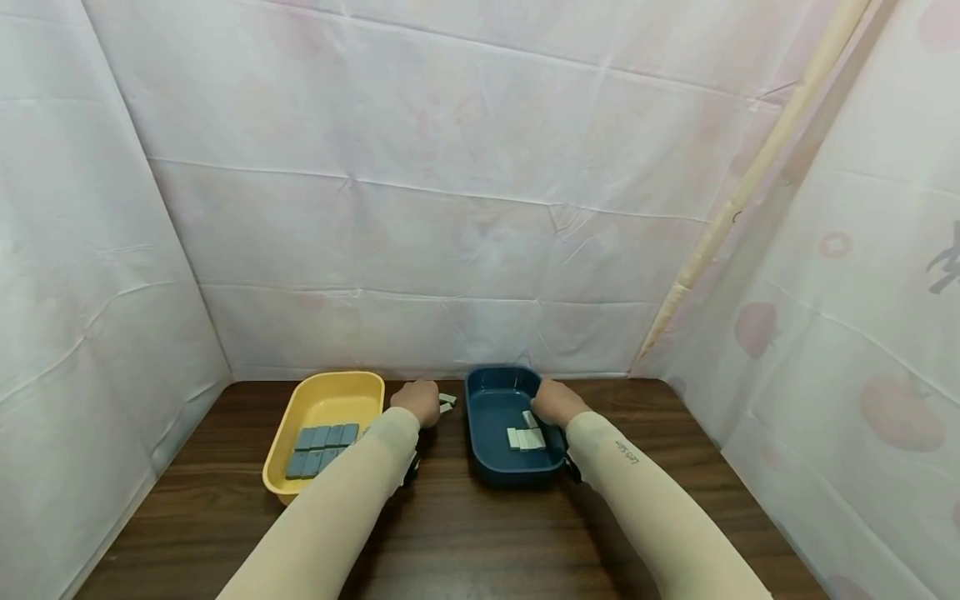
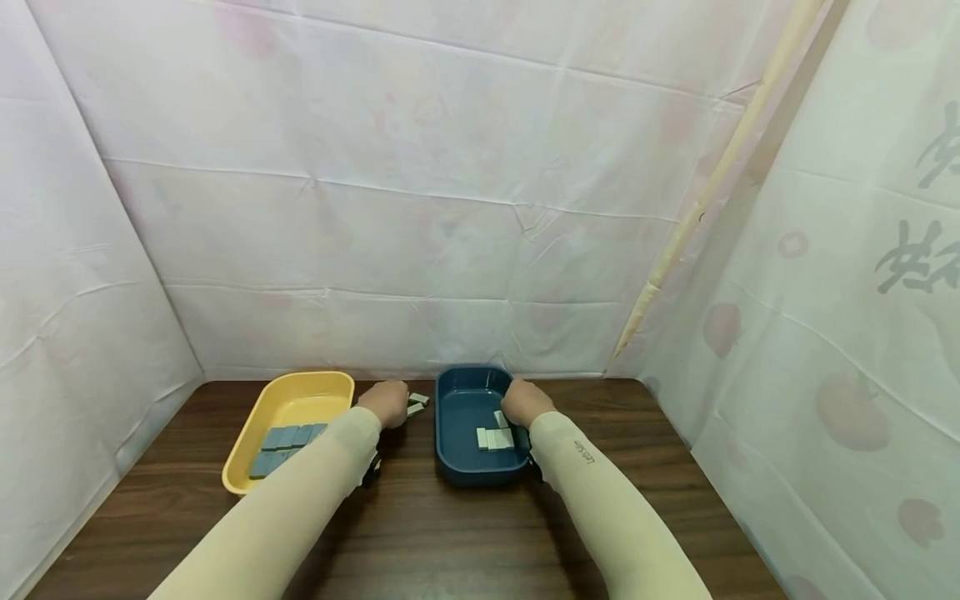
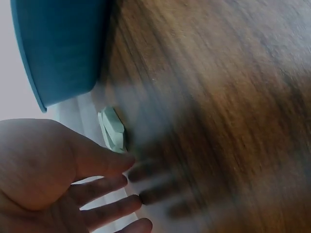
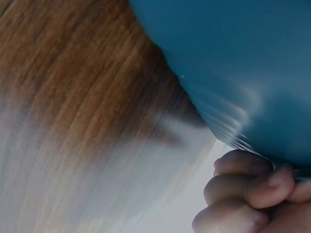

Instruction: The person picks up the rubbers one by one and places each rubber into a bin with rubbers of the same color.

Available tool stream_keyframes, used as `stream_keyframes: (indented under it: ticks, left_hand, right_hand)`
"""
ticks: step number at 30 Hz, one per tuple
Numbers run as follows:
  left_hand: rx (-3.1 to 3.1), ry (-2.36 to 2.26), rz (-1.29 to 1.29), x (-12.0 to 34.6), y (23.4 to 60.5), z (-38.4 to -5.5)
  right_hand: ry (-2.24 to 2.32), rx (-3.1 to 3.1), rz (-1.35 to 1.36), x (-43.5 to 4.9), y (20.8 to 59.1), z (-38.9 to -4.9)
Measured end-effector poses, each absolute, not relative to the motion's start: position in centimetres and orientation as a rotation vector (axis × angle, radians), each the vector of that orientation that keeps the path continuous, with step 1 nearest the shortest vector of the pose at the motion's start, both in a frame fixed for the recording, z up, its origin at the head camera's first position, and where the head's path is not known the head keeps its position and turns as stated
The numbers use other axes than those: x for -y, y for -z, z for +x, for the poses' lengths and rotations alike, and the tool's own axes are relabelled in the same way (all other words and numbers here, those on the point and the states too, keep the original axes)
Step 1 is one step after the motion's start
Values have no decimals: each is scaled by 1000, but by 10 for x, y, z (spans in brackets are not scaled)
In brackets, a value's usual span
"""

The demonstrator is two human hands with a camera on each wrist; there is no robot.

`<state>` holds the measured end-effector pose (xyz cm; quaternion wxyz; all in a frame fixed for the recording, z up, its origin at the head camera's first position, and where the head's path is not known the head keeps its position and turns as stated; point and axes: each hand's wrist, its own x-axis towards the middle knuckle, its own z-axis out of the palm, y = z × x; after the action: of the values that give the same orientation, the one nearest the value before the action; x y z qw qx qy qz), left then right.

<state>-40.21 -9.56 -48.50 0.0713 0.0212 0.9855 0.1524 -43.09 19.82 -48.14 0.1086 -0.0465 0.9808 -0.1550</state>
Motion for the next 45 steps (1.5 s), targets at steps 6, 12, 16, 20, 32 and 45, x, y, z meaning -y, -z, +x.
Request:
stream_keyframes:
  ticks: [6, 12, 16, 20, 32, 45]
  left_hand:
    - [-2994, -461, 87, 97, 483, -401]
    - [-3044, -453, 115, 96, 477, -396]
    - [-3079, -414, 156, 96, 476, -395]
    - [-3099, -373, 192, 97, 477, -396]
    - [-3098, -350, 227, 99, 478, -399]
    - [-3201, -507, 221, 98, 470, -400]
  right_hand:
    - [457, -2883, -135, -197, 481, -431]
    - [470, -2871, -116, -197, 482, -430]
    - [461, -2875, -122, -197, 484, -431]
    - [474, -2874, -142, -199, 483, -431]
    - [476, -2882, -150, -200, 483, -432]
    - [491, -2886, -129, -200, 481, -430]
